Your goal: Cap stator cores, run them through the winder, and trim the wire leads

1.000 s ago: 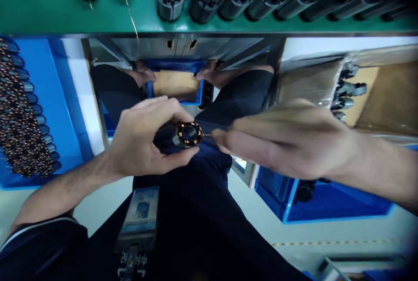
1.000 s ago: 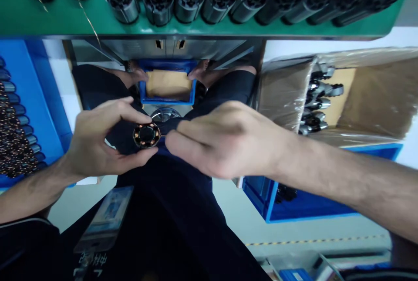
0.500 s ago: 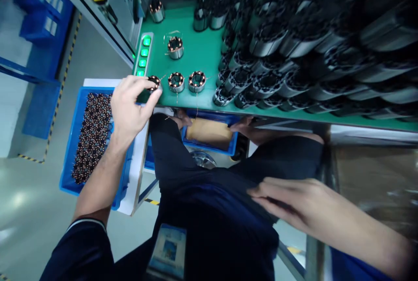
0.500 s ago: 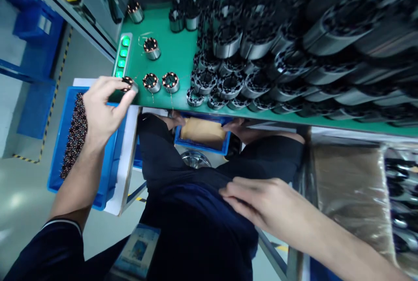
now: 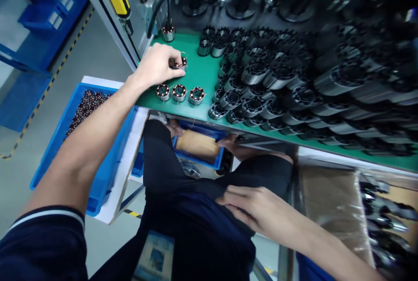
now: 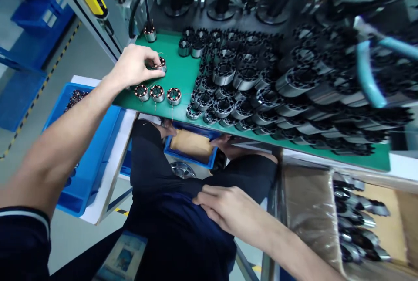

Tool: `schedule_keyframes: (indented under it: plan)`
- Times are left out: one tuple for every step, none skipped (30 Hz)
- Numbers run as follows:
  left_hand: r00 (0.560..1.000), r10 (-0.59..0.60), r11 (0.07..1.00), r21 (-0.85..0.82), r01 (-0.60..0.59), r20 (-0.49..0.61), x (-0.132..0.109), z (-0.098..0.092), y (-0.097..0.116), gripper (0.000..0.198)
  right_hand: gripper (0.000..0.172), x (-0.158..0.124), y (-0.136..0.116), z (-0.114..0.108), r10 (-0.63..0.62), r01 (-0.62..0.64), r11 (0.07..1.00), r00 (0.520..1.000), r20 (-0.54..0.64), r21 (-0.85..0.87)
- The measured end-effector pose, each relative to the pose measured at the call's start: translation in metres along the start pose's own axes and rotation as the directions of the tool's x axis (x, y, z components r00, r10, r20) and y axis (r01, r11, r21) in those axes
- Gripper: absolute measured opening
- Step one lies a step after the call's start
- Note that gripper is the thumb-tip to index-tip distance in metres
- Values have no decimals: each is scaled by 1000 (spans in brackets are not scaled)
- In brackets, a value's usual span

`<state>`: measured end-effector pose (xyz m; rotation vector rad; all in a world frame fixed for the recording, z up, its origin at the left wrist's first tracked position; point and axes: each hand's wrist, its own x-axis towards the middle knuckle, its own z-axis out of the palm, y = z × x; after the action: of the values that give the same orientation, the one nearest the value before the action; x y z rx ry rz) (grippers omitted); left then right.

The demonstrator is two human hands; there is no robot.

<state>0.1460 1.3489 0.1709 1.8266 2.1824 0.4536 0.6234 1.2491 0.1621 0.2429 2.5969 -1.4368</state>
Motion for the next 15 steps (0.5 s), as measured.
schedule_keyframes:
  plan:
    - [1000,8,999,-36,-9,-21,-4,-5,8,22,35,1,-2,-2,-12,16,998,997,-73,54]
    - [999,26,994,-100,-30,-42,-13,-11,19,20,30,1,-4,-4,-3,22,994,985,-171,110]
    - [996,67,978,-195,-78,-66,-27,-17,34,20,22,2,-6,-7,32,17,986,957,-289,166]
    - [987,122,944,-295,-148,-106,-44,-23,51,30,16,2,-8,-10,95,3,972,908,-408,234]
    - [972,184,898,-377,-227,-145,-64,-28,70,45,14,4,-11,-13,175,-4,948,843,-509,319]
    - [953,261,834,-462,-303,-154,-83,-31,88,55,18,7,-14,-16,251,17,909,776,-579,417]
    - [934,333,773,-528,-351,-132,-102,-32,106,56,27,11,-17,-19,321,68,850,720,-616,523]
    - [908,402,721,-571,-392,-117,-119,-31,123,56,39,16,-20,-21,363,157,769,692,-624,620]
    - [889,448,689,-597,-411,-96,-134,-28,136,56,51,22,-22,-23,365,256,677,698,-617,690]
    - [876,477,676,-607,-417,-71,-146,-22,147,53,60,28,-24,-24,357,319,585,724,-590,745]
    - [874,483,681,-609,-407,-44,-155,-14,155,49,66,33,-25,-24,343,355,511,751,-564,783]
    - [882,472,695,-609,-381,-13,-163,-5,159,46,69,37,-26,-23,338,365,462,770,-541,808]
    - [892,452,704,-615,-354,4,-170,4,161,43,71,39,-27,-22,342,352,432,788,-512,830]
    - [901,434,702,-629,-335,4,-176,13,160,43,72,39,-27,-20,360,319,421,801,-479,849]
    - [907,420,687,-647,-332,-20,-180,21,158,46,73,38,-28,-18,387,271,423,809,-443,865]
